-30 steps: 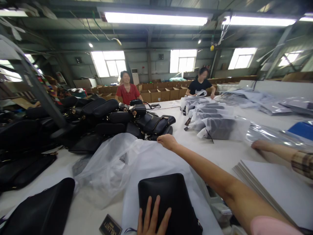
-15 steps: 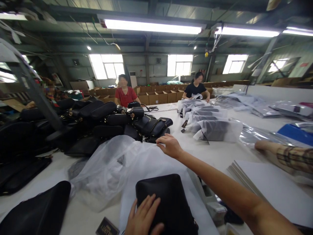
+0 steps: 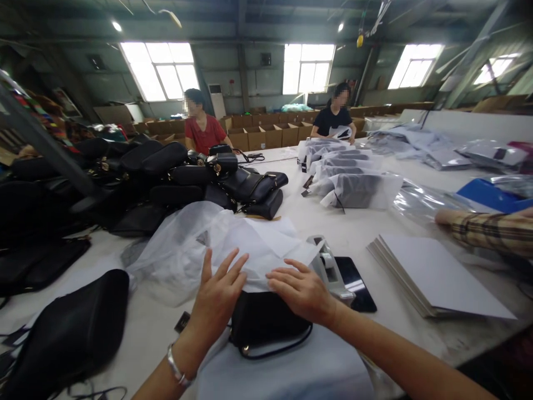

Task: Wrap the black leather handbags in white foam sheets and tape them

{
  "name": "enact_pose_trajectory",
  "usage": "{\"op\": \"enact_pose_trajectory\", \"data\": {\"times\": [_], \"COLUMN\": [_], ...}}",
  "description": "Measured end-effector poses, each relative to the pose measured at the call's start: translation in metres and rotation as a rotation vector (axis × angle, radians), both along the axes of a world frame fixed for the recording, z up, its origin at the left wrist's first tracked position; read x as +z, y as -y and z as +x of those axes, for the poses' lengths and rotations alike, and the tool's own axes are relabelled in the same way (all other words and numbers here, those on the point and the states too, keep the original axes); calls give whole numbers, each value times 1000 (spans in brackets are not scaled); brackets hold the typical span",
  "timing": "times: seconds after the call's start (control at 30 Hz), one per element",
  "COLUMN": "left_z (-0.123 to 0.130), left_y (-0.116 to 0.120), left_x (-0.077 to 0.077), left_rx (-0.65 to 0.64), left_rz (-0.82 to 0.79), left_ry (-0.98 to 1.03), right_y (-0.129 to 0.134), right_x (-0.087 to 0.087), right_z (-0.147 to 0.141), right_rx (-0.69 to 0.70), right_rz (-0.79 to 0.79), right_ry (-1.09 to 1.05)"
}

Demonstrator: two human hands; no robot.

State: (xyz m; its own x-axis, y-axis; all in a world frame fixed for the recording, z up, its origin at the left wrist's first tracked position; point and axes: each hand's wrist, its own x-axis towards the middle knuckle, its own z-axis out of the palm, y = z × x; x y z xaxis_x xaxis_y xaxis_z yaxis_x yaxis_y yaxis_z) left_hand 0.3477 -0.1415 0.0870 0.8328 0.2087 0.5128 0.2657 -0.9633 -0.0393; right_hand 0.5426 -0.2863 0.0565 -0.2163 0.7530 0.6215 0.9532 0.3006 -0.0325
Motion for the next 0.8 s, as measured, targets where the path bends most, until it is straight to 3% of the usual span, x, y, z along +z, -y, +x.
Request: {"op": "enact_pose_trajectory", "data": {"times": [0.13, 0.27, 0.53, 0.67, 0.8], "left_z": [-26, -44, -68, -77, -75], "left_y": [20, 31, 39, 41, 48], "left_x": [-26, -47, -77, -85, -77], "left_rx": [6, 25, -56, -89, -96], "left_rz": [-27, 19, 10, -9, -54], "left_ry": [-60, -92, -85, -71, -28], "right_y": [16, 31, 60, 65, 67], "right_x": [-19, -36, -65, -72, -75], "right_z": [-2, -7, -19, -19, -18], "right_rx": [-150, -156, -186, -179, -151], "right_rz": [-57, -25, 46, 50, 45], "right_ry": [2, 21, -12, -35, -49]}}
